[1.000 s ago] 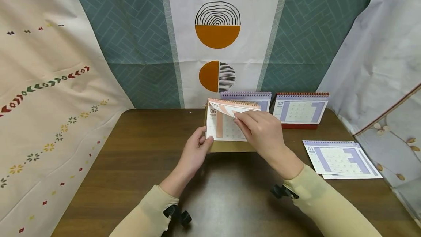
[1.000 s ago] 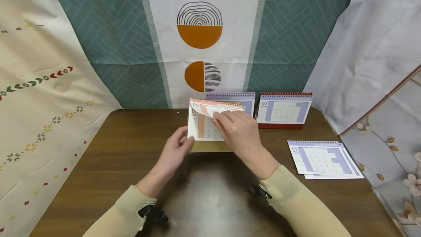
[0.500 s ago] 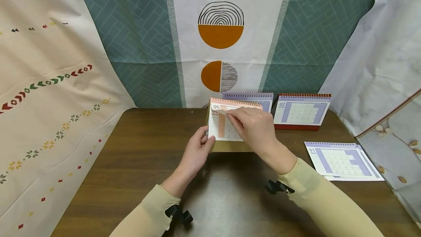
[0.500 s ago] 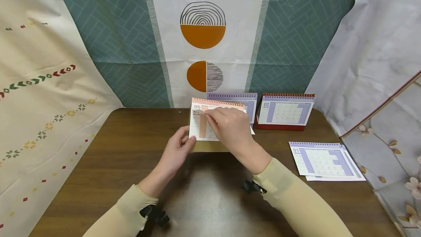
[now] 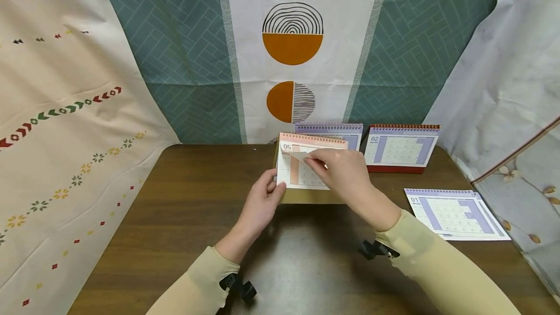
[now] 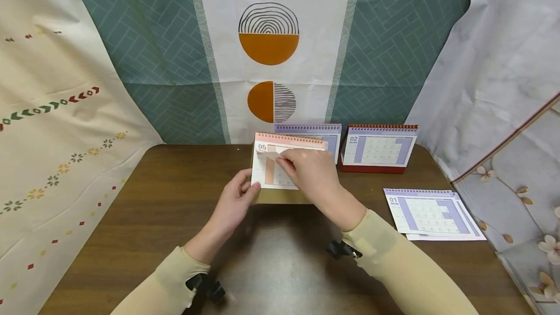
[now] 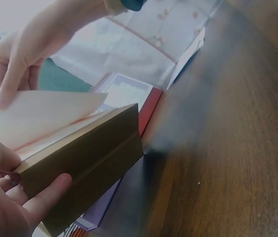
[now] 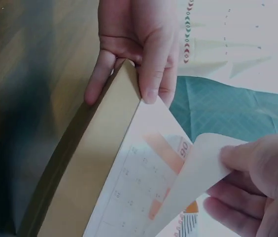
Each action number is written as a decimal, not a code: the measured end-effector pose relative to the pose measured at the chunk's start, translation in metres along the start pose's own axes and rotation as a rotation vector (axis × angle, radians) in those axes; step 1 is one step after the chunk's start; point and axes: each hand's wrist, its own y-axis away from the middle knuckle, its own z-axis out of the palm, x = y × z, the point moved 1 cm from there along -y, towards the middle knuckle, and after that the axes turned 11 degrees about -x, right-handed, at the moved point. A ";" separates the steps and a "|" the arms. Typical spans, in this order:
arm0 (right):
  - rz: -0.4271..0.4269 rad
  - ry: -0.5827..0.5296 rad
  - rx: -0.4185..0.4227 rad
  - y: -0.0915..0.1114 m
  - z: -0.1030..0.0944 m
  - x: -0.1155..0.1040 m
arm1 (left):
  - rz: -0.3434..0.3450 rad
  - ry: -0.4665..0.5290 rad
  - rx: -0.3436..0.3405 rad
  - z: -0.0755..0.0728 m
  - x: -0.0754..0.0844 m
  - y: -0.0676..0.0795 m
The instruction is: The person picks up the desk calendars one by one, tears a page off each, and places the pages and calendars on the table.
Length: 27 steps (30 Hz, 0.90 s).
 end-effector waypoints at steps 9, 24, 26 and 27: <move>0.079 -0.056 0.049 -0.007 -0.019 0.018 | 0.009 0.004 0.005 0.000 0.003 0.002; 0.162 -0.166 0.134 -0.013 -0.021 0.053 | 0.022 -0.041 -0.009 0.001 0.006 0.003; 0.165 -0.175 0.150 -0.012 -0.020 0.053 | 0.022 -0.060 -0.006 0.001 0.007 0.003; 0.167 -0.181 0.156 -0.012 -0.019 0.054 | 0.021 -0.069 -0.003 0.000 0.007 0.003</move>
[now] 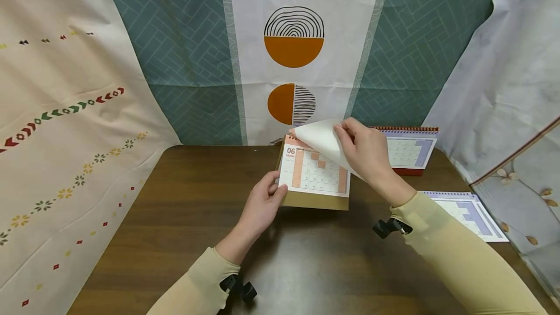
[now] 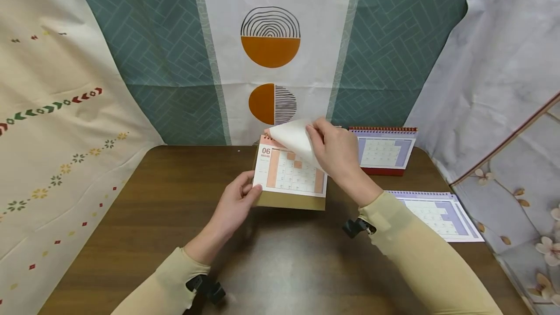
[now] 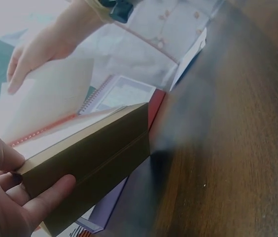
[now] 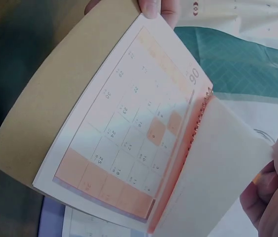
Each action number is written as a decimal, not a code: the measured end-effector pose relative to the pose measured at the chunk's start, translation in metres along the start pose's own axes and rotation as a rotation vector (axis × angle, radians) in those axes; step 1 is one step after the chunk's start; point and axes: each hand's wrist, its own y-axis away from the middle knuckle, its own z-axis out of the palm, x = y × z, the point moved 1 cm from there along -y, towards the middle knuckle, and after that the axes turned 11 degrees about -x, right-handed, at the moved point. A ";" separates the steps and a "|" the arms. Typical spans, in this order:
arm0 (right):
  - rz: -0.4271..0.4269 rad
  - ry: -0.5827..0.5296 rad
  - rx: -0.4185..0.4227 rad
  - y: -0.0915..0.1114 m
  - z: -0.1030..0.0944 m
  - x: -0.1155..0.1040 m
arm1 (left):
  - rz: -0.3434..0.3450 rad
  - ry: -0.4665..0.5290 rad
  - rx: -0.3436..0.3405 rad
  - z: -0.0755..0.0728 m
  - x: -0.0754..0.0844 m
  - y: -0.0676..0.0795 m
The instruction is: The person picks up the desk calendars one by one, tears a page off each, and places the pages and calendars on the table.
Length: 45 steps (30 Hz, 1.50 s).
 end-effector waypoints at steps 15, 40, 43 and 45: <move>0.260 -0.166 0.008 -0.010 -0.016 0.019 | 0.005 -0.023 0.015 -0.005 0.000 0.001; 0.577 -0.272 0.196 0.001 -0.093 0.115 | -0.010 0.010 0.011 -0.011 -0.001 0.009; 0.611 -0.264 0.226 0.006 -0.103 0.125 | -0.006 0.027 0.006 -0.013 -0.002 0.011; 0.626 -0.243 0.227 0.010 -0.108 0.130 | -0.003 0.027 0.003 -0.014 -0.001 0.011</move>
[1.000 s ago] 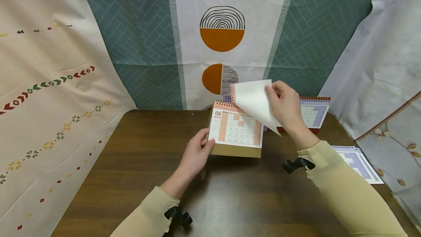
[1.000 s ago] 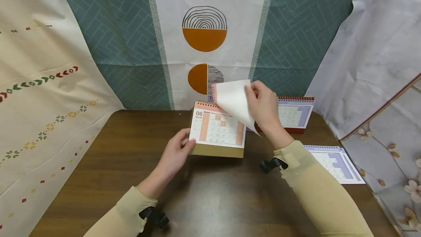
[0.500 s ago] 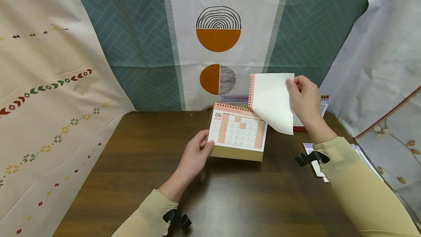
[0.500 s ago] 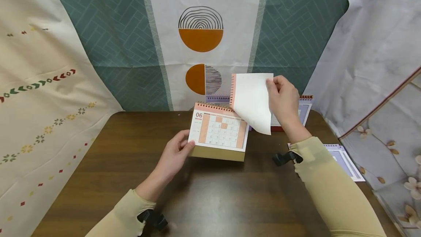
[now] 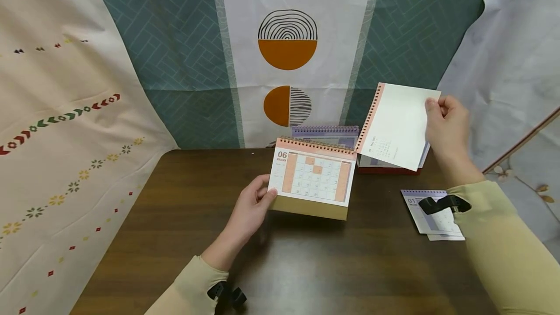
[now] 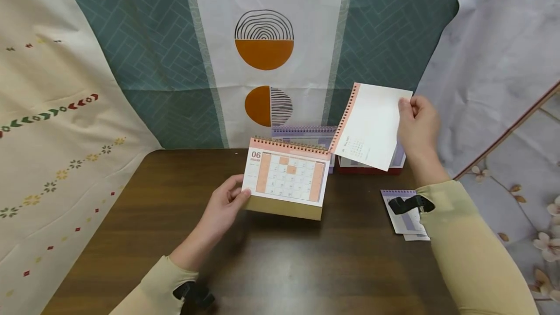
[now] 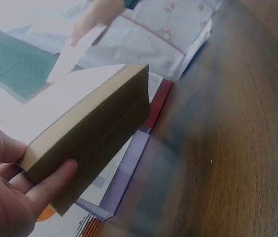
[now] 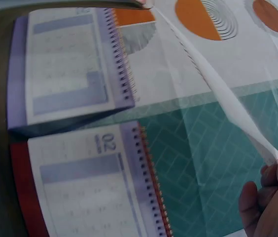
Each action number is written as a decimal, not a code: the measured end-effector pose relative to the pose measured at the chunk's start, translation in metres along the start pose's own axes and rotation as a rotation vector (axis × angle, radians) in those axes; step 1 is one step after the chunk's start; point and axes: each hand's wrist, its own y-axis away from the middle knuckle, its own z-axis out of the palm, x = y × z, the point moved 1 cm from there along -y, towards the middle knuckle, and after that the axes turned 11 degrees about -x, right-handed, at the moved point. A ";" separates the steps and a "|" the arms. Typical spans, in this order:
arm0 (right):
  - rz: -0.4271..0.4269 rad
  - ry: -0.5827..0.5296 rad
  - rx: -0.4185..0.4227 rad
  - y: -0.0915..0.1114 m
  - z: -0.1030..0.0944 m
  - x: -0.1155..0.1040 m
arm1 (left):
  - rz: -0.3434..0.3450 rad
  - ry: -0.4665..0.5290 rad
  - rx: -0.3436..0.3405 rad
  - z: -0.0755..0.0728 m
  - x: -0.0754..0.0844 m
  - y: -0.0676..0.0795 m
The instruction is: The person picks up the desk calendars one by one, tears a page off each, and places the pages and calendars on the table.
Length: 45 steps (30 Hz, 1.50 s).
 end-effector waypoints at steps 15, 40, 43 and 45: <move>0.090 0.034 -0.009 0.002 -0.015 0.013 | 0.019 -0.015 -0.060 0.009 0.005 0.004; 0.142 -0.025 -0.011 -0.002 -0.025 0.021 | 0.077 -0.052 -0.108 0.014 0.017 0.002; 0.156 -0.041 -0.007 0.000 -0.027 0.022 | 0.081 -0.051 -0.113 0.016 0.018 0.001; 0.166 -0.060 -0.009 0.000 -0.028 0.022 | 0.080 -0.050 -0.113 0.016 0.019 0.001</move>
